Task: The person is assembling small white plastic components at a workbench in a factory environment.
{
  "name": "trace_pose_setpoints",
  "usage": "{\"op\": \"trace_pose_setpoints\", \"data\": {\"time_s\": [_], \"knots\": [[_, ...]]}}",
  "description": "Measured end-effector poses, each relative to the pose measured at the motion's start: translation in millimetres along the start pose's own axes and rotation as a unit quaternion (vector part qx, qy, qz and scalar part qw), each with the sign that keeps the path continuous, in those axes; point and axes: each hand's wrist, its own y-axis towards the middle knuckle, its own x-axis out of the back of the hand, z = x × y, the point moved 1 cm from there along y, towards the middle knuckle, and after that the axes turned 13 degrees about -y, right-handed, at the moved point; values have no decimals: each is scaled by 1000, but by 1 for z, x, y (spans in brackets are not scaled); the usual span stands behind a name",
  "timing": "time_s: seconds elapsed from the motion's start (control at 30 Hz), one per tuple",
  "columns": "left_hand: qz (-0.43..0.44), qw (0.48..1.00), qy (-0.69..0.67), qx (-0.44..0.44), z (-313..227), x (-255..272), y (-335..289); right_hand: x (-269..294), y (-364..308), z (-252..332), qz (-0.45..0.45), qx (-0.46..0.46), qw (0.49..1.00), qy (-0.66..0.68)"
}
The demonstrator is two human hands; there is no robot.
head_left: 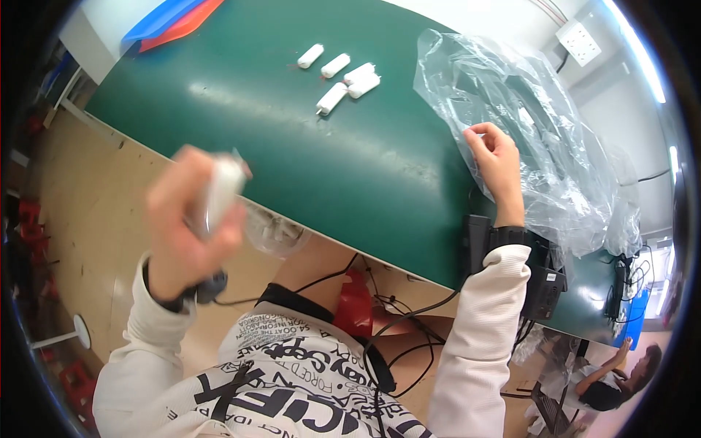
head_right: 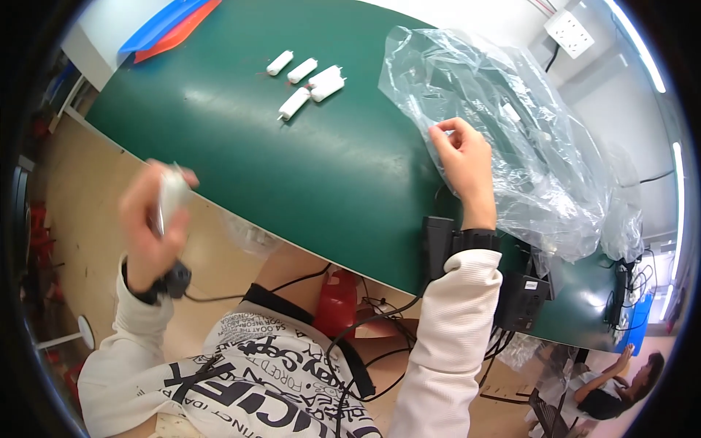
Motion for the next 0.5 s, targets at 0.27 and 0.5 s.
{"op": "trace_pose_setpoints", "data": {"time_s": [0.27,0.5], "knots": [[83,529,-521,665,71,-33,-92,-6,0,-2,-27,-14,995,93],[-118,771,-451,434,205,-84,-102,-6,-4,-3,-18,-28,992,123]]}}
